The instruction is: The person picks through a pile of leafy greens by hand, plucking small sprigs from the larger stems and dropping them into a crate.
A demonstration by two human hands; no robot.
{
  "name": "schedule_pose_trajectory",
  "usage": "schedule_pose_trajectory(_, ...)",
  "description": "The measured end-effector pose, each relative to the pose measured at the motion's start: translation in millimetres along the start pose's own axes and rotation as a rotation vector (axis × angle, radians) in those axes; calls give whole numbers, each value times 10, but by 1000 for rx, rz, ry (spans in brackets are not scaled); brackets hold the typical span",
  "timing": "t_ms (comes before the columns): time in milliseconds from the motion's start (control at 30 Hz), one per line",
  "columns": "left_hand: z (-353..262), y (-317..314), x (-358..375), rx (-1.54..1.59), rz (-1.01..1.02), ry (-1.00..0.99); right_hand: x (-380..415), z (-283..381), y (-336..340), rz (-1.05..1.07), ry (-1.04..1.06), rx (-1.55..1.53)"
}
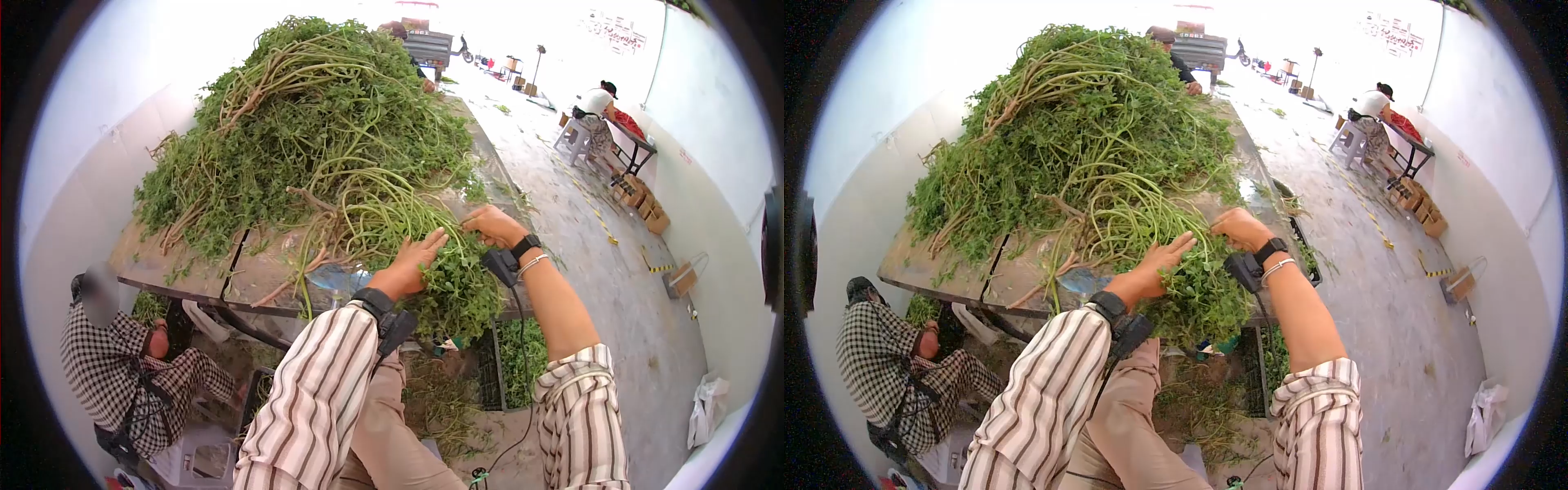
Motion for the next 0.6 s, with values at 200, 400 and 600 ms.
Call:
schedule_pose_trajectory(200, -31, 59, 21, 52, 22, 28, -120, -126, -60, -35, 130, 38)
schedule_pose_trajectory(400, -38, 33, 19, 34, -4, 20, -333, -291, -96, -229, 159, -68)
schedule_pose_trajectory(600, -88, 130, 29, 36, 57, 59, -40, -178, 92, -230, 137, -210)
Point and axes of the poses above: each hand's wrist, its own x-axis away from the middle knuckle, its own y-axis out of the back of the hand, z = x × y, the point moved 2 cm from there along -x, towards the middle knuckle, and after that the axes turned 8 degrees about -z, right-handed, at the moved point
